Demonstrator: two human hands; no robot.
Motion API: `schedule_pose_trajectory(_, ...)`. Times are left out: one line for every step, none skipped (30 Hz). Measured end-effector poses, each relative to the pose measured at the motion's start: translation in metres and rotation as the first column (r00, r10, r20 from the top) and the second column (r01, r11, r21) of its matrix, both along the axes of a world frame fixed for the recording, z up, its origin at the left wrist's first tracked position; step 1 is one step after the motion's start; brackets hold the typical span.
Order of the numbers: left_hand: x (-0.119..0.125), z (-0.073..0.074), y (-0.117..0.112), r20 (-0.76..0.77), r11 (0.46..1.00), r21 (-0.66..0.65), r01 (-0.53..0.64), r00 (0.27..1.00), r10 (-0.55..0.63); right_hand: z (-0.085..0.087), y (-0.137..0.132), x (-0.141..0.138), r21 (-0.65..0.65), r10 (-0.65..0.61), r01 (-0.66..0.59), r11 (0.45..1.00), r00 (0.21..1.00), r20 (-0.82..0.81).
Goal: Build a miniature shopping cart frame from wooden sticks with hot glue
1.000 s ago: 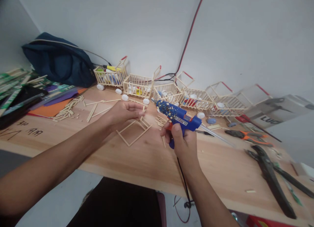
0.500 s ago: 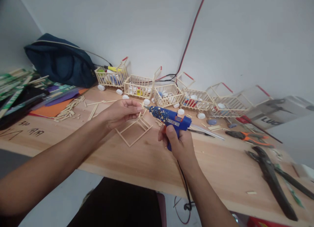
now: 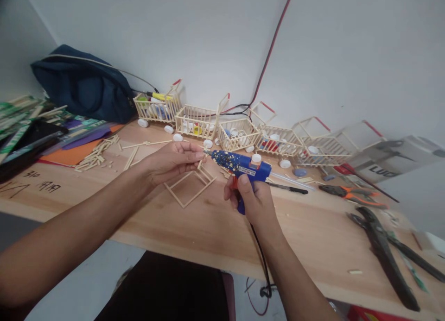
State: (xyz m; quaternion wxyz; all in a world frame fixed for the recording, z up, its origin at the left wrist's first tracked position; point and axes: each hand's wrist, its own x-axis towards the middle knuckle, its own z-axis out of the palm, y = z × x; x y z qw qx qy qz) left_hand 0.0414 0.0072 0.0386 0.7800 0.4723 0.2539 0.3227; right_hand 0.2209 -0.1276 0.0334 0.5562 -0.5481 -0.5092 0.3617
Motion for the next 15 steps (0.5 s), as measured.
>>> schedule_pose_trajectory(0.0001, 0.0001, -0.0001, -0.002, 1.000, 0.011, 0.003, 1.000, -0.003, 0.0000, 0.0002, 0.0000, 0.002, -0.003, 0.003, 1.000, 1.000, 0.003)
schedule_pose_trajectory(0.0002, 0.0001, 0.0000, -0.004, 1.000, 0.022, 0.008, 1.000, -0.008, 0.0001, 0.0004, 0.0000, 0.004, -0.002, 0.002, 1.000, 1.000, 0.005)
schedule_pose_trajectory(0.0002, -0.0001, 0.0001, -0.002, 0.999, 0.032, 0.012, 1.000, -0.012, 0.0001, 0.0005, 0.0000, 0.007, -0.001, 0.001, 1.000, 1.000, 0.006)
schedule_pose_trajectory(0.0003, -0.0004, 0.0002, 0.002, 0.999, 0.042, 0.018, 1.000, -0.018, 0.0002, 0.0005, -0.0001, 0.008, -0.001, 0.001, 1.000, 1.000, 0.006)
schedule_pose_trajectory(0.0003, -0.0007, 0.0004, 0.006, 0.998, 0.052, 0.023, 1.000, -0.024, 0.0004, 0.0005, -0.0002, 0.012, -0.005, 0.005, 1.000, 1.000, 0.003)
schedule_pose_trajectory(0.0004, -0.0011, 0.0006, 0.009, 0.998, 0.062, 0.028, 1.000, -0.029, 0.0006, 0.0003, -0.0003, 0.016, -0.014, 0.014, 1.000, 1.000, 0.000)
schedule_pose_trajectory(0.0005, -0.0015, 0.0007, 0.011, 0.997, 0.070, 0.032, 0.999, -0.033, 0.0010, 0.0001, -0.0005, 0.022, -0.025, 0.026, 0.999, 1.000, -0.005)
schedule_pose_trajectory(0.0006, -0.0018, 0.0009, 0.010, 0.997, 0.075, 0.035, 0.999, -0.036, 0.0014, -0.0002, -0.0007, 0.027, -0.039, 0.039, 0.999, 0.999, -0.012)
schedule_pose_trajectory(0.0006, -0.0020, 0.0010, 0.009, 0.996, 0.078, 0.037, 0.999, -0.038, 0.0019, -0.0006, -0.0008, 0.030, -0.051, 0.052, 0.998, 0.999, -0.018)
schedule_pose_trajectory(0.0007, -0.0022, 0.0010, 0.006, 0.996, 0.077, 0.040, 0.999, -0.041, 0.0024, -0.0009, -0.0009, 0.032, -0.056, 0.057, 0.998, 0.998, -0.025)
schedule_pose_trajectory(0.0007, -0.0025, 0.0010, 0.003, 0.996, 0.075, 0.039, 0.999, -0.039, 0.0028, -0.0011, -0.0009, 0.032, -0.057, 0.057, 0.998, 0.998, -0.030)
schedule_pose_trajectory(0.0006, -0.0026, 0.0010, 0.000, 0.997, 0.072, 0.037, 0.999, -0.037, 0.0032, -0.0013, -0.0008, 0.032, -0.056, 0.057, 0.998, 0.998, -0.034)
schedule_pose_trajectory(0.0005, -0.0028, 0.0010, -0.004, 0.997, 0.070, 0.034, 0.999, -0.033, 0.0035, -0.0015, -0.0007, 0.032, -0.054, 0.055, 0.998, 0.998, -0.036)
schedule_pose_trajectory(0.0003, -0.0028, 0.0010, -0.008, 0.997, 0.069, 0.029, 1.000, -0.028, 0.0039, -0.0016, -0.0006, 0.032, -0.053, 0.054, 0.998, 0.998, -0.036)
schedule_pose_trajectory(0.0001, -0.0027, 0.0010, -0.012, 0.997, 0.068, 0.025, 1.000, -0.025, 0.0042, -0.0016, -0.0004, 0.030, -0.052, 0.053, 0.998, 0.998, -0.033)
